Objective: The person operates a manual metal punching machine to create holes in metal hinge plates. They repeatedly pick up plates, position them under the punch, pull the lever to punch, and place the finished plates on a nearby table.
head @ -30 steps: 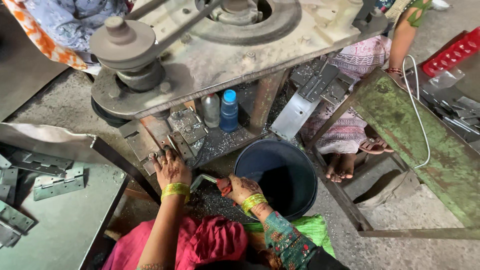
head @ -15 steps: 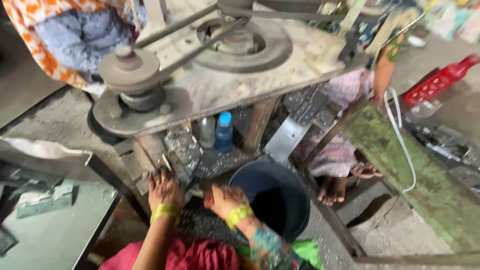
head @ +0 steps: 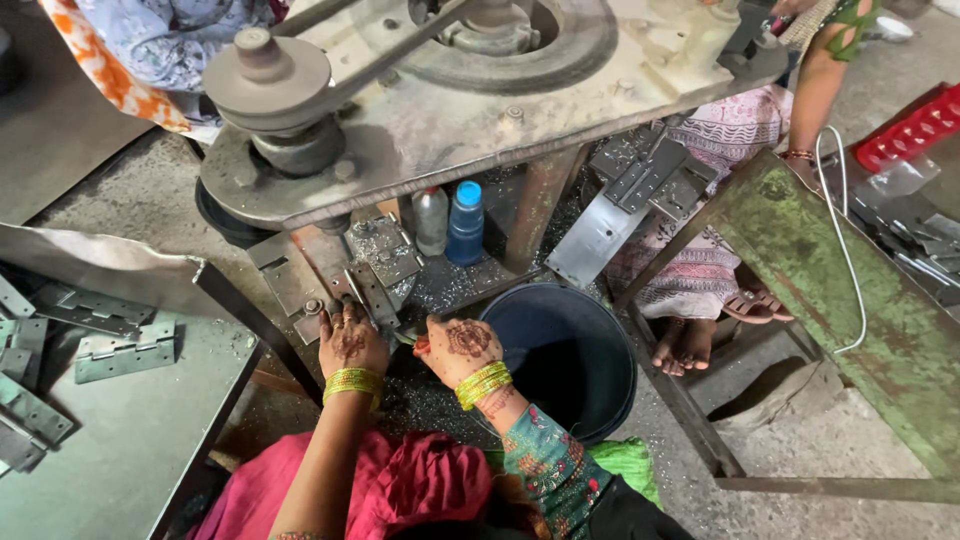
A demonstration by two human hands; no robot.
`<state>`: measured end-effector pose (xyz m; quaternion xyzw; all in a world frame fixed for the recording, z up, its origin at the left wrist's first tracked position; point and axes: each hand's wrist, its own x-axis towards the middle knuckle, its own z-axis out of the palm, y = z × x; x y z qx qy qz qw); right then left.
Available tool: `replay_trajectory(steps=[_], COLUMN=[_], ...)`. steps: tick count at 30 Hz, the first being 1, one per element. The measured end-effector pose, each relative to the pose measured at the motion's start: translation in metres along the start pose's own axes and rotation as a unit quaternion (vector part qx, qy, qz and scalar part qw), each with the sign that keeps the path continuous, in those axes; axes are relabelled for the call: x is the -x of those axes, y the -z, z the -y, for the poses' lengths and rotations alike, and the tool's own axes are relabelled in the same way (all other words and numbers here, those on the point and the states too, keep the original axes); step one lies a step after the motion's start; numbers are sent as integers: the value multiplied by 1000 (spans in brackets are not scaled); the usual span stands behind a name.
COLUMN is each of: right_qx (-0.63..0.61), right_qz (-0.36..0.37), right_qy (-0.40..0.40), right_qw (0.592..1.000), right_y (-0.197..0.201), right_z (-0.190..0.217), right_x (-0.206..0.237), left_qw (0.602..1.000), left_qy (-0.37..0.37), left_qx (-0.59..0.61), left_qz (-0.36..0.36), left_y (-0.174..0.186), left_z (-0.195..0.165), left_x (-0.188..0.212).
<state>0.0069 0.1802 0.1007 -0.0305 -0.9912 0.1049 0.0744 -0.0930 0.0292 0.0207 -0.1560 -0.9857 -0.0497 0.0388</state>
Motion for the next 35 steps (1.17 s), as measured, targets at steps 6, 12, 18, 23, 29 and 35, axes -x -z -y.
replay_trajectory(steps=[6, 12, 18, 23, 29, 35], right_qx=[2, 13, 13, -12, -6, -16], right_qz=[29, 48, 45, 11, -34, 8], right_qy=[-5, -9, -3, -2, 5, -9], right_qw=[1000, 999, 999, 1000, 999, 1000], right_y=[3, 4, 3, 2, -8, -6], right_z=[0, -2, -3, -4, -5, -6], right_x=[2, 5, 6, 14, 13, 12], left_qw=[999, 999, 1000, 999, 1000, 1000], left_qy=[3, 4, 4, -37, -7, 6], left_qx=[-17, -2, 3, -16, -22, -5], left_qz=[50, 34, 29, -15, -19, 21], left_y=[12, 17, -2, -13, -9, 7], left_z=[0, -4, 3, 9, 1, -2], left_x=[2, 4, 1, 4, 1, 5])
